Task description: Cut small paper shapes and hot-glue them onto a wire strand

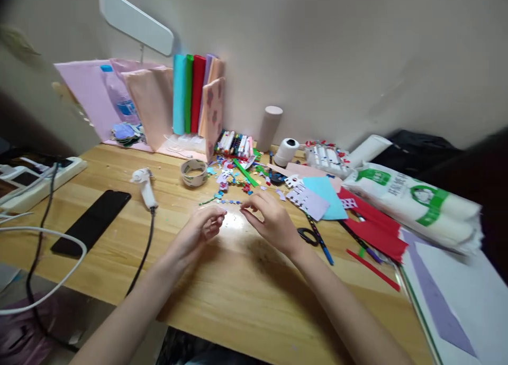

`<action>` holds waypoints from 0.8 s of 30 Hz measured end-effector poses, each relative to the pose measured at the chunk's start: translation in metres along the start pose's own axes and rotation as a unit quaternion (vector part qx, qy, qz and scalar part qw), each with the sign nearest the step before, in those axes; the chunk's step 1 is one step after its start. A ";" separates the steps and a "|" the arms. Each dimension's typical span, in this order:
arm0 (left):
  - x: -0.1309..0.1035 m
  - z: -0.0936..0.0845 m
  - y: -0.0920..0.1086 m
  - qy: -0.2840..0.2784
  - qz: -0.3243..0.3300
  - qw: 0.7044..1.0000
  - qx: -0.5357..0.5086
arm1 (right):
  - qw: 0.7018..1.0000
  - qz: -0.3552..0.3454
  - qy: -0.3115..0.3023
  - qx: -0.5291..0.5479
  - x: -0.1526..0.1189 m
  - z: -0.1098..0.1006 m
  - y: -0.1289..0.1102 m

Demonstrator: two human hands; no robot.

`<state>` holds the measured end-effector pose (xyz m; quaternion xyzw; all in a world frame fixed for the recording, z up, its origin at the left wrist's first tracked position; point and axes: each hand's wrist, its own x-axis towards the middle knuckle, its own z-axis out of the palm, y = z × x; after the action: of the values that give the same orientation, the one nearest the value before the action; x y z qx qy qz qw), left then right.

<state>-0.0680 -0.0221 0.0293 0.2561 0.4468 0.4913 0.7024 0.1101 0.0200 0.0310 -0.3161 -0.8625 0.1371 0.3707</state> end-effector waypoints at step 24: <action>0.044 0.037 -0.050 -0.080 -0.179 0.976 0.098 | 0.998 0.040 0.056 -0.001 -0.078 -0.010 0.034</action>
<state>-0.0070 0.0022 -0.0096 0.2778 0.4738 0.2897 0.7839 0.1736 -0.0048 -0.0207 -0.3581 -0.8271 0.1336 0.4121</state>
